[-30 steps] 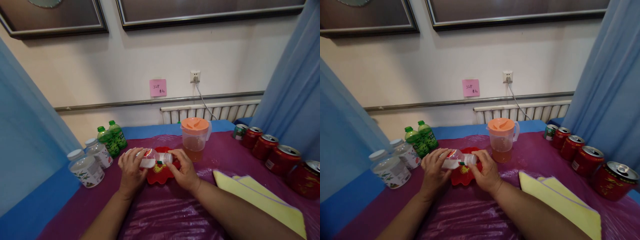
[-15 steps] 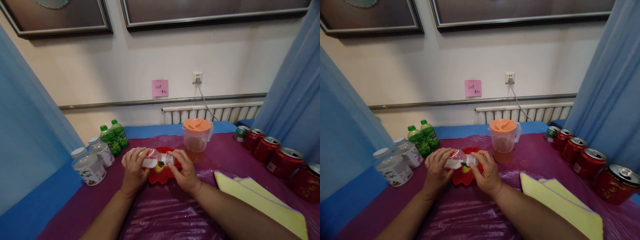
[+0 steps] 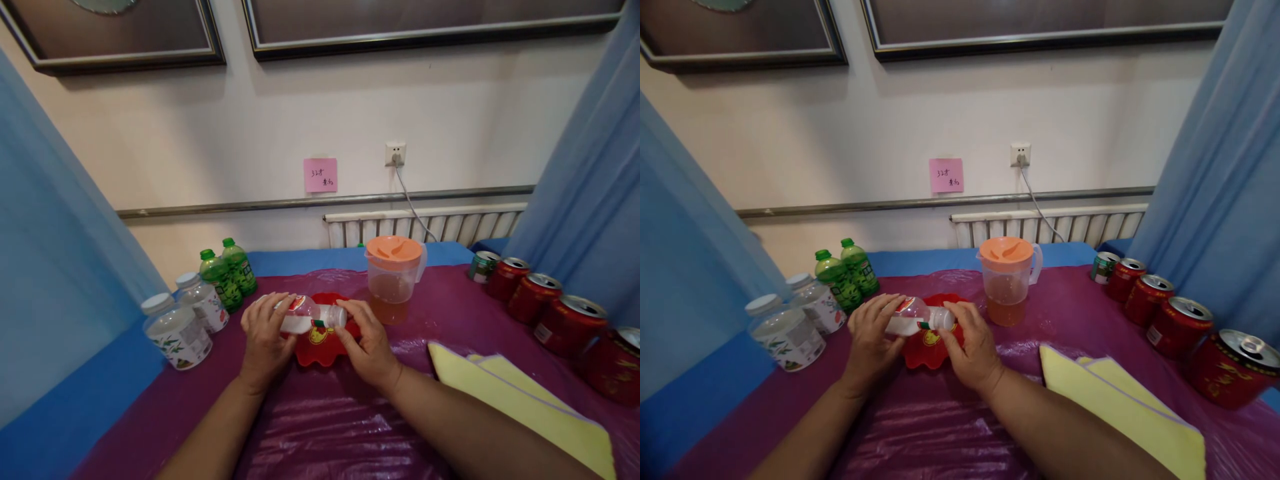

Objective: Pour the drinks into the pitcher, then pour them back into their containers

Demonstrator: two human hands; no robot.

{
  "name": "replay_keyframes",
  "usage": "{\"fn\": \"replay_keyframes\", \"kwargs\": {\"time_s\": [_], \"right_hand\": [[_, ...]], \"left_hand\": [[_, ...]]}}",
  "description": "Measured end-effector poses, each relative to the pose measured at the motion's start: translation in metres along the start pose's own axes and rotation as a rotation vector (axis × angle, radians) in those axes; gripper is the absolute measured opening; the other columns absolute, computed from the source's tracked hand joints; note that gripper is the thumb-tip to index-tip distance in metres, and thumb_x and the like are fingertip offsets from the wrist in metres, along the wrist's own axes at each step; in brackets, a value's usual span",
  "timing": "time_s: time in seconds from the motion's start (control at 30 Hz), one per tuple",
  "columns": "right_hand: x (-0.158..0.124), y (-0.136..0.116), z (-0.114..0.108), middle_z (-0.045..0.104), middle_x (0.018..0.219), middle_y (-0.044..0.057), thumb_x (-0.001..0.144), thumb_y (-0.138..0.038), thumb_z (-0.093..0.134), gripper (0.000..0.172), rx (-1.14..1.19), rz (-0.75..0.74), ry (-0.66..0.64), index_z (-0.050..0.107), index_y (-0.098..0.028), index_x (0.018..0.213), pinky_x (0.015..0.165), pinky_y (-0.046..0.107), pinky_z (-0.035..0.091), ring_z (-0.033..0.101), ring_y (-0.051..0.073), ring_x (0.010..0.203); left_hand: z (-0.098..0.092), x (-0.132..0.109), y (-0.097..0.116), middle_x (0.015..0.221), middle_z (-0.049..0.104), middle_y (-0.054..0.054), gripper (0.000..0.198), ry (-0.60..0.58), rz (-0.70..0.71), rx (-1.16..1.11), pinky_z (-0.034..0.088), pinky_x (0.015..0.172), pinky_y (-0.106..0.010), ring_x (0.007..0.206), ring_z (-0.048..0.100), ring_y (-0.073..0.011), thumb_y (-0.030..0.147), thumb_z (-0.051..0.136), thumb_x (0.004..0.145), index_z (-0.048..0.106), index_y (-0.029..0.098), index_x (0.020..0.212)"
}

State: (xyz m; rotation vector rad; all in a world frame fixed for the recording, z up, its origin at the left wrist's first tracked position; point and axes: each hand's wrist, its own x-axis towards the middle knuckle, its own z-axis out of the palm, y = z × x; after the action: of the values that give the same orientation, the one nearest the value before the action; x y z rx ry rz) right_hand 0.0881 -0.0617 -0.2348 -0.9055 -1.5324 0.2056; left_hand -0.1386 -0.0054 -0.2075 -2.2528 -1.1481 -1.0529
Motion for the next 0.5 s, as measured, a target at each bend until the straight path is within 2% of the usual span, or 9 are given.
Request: {"fn": "replay_keyframes", "kwargs": {"time_s": [0.1,0.2,0.23,0.37,0.5], "right_hand": [[-0.0024,-0.0014,0.0008,0.062,0.134,0.012,0.097,-0.025,0.059,0.051,-0.023,-0.013,0.003,0.048,-0.027,0.147,0.109,0.044,0.050,0.061,0.024,0.125],[-0.0041,-0.0017,0.0013,0.061,0.133,0.014,0.095,-0.031,0.065,0.062,-0.052,0.028,0.032,0.041,-0.023,0.152,0.107,0.047,0.051,0.061,0.026,0.123],[-0.0041,-0.0016,0.0012,0.062,0.130,0.014,0.095,-0.034,0.066,0.060,-0.053,0.044,0.037,0.044,-0.022,0.149,0.106,0.047,0.052,0.061,0.026,0.120],[-0.0018,-0.0011,-0.0001,0.065,0.120,0.010,0.100,-0.034,0.059,0.032,-0.022,0.053,0.031,0.058,-0.025,0.130,0.100,0.042,0.054,0.063,0.023,0.113],[-0.0008,-0.0015,-0.0001,0.064,0.120,0.009,0.100,-0.030,0.059,0.033,-0.020,0.025,0.034,0.060,-0.027,0.132,0.100,0.041,0.054,0.063,0.022,0.113]], "left_hand": [[0.0004,0.0004,0.0004,0.133,0.067,-0.013,0.052,-0.005,-0.005,-0.017,0.034,0.113,-0.053,0.128,0.056,-0.0342,0.025,0.063,0.085,0.060,0.024,0.137],[0.0014,0.0000,0.0016,0.133,0.067,-0.012,0.053,-0.014,0.002,-0.033,0.033,0.113,-0.052,0.129,0.056,-0.0336,0.025,0.063,0.085,0.059,0.025,0.138],[0.0017,-0.0002,0.0019,0.134,0.067,-0.012,0.054,-0.014,0.006,-0.036,0.034,0.113,-0.052,0.129,0.056,-0.0333,0.025,0.063,0.085,0.059,0.025,0.138],[0.0015,-0.0005,0.0019,0.134,0.066,-0.012,0.057,-0.021,0.014,-0.039,0.033,0.114,-0.052,0.129,0.055,-0.0337,0.021,0.062,0.082,0.058,0.025,0.138],[-0.0006,0.0002,0.0011,0.134,0.066,-0.013,0.055,-0.020,0.011,-0.028,0.033,0.113,-0.053,0.130,0.055,-0.0342,0.022,0.062,0.083,0.058,0.025,0.138]]}}
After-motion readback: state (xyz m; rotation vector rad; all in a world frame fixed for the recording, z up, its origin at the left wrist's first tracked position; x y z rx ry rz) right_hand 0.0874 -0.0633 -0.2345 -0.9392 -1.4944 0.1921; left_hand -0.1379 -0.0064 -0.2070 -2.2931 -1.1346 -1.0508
